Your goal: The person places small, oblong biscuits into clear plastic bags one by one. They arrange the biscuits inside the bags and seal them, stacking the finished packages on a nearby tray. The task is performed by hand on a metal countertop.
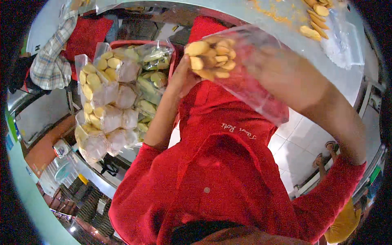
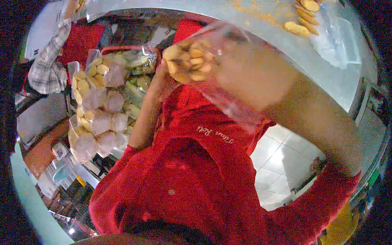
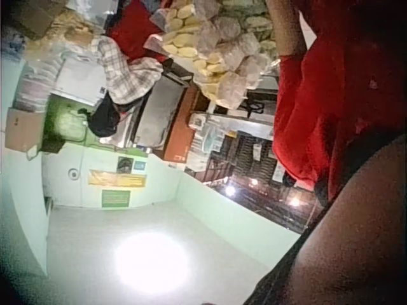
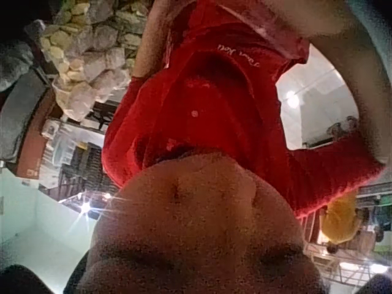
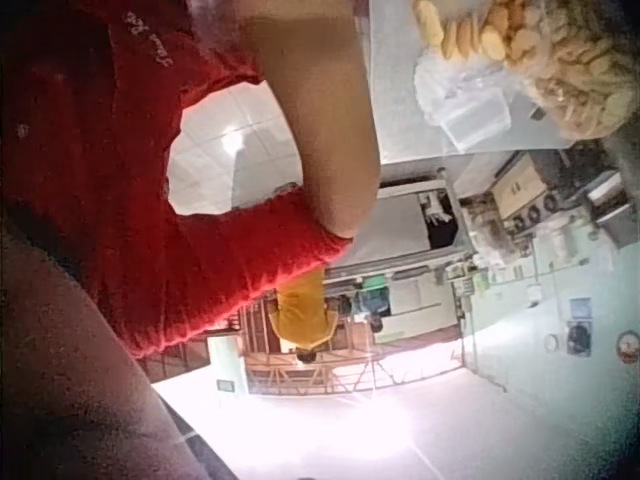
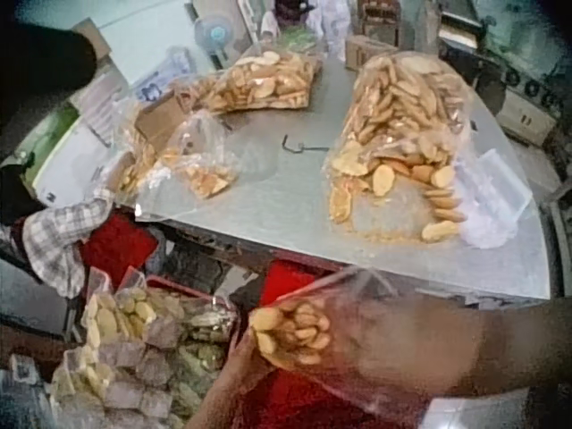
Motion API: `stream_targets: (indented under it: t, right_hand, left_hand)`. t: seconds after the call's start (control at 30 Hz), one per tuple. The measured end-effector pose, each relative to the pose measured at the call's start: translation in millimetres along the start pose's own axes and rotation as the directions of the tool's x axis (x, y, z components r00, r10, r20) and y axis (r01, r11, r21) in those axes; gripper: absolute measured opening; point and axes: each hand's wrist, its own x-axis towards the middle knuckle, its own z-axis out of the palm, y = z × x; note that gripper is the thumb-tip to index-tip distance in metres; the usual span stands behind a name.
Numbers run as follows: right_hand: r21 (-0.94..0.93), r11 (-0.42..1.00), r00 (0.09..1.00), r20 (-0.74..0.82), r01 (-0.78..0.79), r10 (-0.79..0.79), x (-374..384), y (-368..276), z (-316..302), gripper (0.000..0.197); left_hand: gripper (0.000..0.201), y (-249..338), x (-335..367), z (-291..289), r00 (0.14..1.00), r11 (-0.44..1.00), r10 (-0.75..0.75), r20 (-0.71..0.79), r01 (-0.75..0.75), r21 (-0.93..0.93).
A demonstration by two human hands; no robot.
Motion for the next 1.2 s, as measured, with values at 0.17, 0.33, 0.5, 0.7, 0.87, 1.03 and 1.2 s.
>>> stream_targets:
  t: [0.17,0.33,0.5,0.7,0.87,1.03,1.2]
  right_hand:
    - [0.197,0.954,0.890,-0.356,-0.228,0.286,-40,-4,-81,0.031]
    - [0.648,0.627,0.638,-0.272,-0.432,0.720,-58,-12,-10,0.032]
    - [0.416,0.660,0.736,0.035,-0.625,0.676,-76,-48,163,0.093]
    - [0.858,0.398,0.164,-0.363,-0.325,0.917,-103,-31,94,0.035]
    - [0.656,0.696,0.896,-0.067,-0.292,0.439,-75,-27,8,0.037]
    - [0.755,0.619,0.898,-0.094,-0.216,0.429,-23,-7,73,0.044]
    - [0.856,0.511,0.870,-0.189,-0.082,0.456,-5,-36,116,0.030]
  left_hand:
    - [0.066,-5,12,-25,0.994,0.992,0.104,0.030,-0.101,-0.075]
    - [0.066,-5,5,-26,0.995,0.986,0.104,-0.004,-0.103,-0.134]
    - [0.066,5,12,-17,0.995,0.985,0.100,0.011,-0.097,-0.142]
    - [0.066,4,5,-13,0.997,0.988,0.070,-0.022,-0.073,-0.133]
    - [0.061,-7,-3,-5,0.976,0.976,0.216,0.015,-0.216,0.008]
    - [0.072,-11,-10,15,0.935,0.856,0.319,0.155,-0.354,0.377]
    - [0.080,-11,-23,9,0.986,0.936,0.126,-0.105,-0.084,0.341]
